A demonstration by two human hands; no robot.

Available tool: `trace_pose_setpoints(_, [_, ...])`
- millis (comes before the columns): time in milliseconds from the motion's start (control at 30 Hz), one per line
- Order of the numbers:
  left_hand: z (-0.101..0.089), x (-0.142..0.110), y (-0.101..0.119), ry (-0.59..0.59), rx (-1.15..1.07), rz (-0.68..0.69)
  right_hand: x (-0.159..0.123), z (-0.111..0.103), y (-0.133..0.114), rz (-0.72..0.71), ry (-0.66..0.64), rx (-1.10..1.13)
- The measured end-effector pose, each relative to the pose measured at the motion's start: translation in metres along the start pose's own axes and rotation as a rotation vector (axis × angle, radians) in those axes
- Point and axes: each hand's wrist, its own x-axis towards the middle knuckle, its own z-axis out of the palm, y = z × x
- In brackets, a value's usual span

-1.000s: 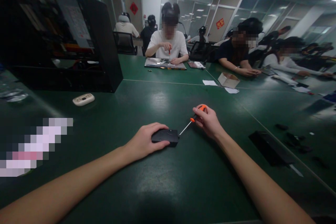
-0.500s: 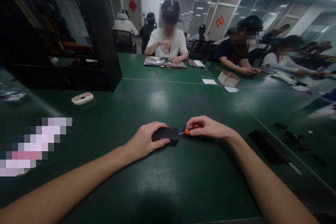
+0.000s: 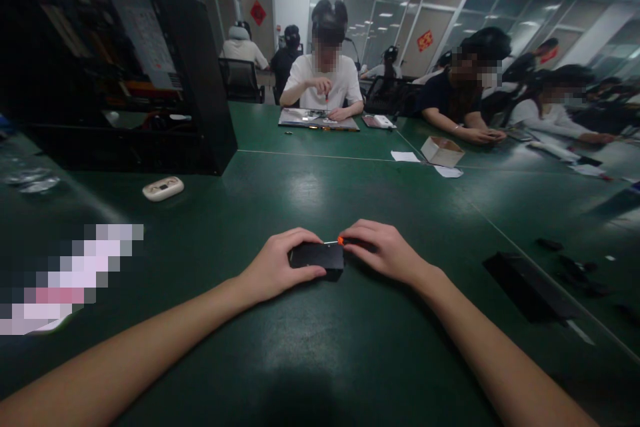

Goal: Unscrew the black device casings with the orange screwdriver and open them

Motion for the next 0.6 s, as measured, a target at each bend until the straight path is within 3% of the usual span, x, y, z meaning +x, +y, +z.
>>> trace_pose_setpoints(167, [0.0,0.0,-0.001,0.008,0.008,-0.006,0.0,0.006,-0.003,-0.085,0.034,-0.121])
trace_pose_setpoints(333, [0.0,-0.001,-0.001,0.013,-0.004,0.022,0.0,0.005,-0.005,-0.073,0.024,-0.023])
trace_pose_setpoints(600, [-0.001,-0.001,0.002,0.031,-0.016,0.075,0.007,0.017,-0.005,0.146,-0.053,0.296])
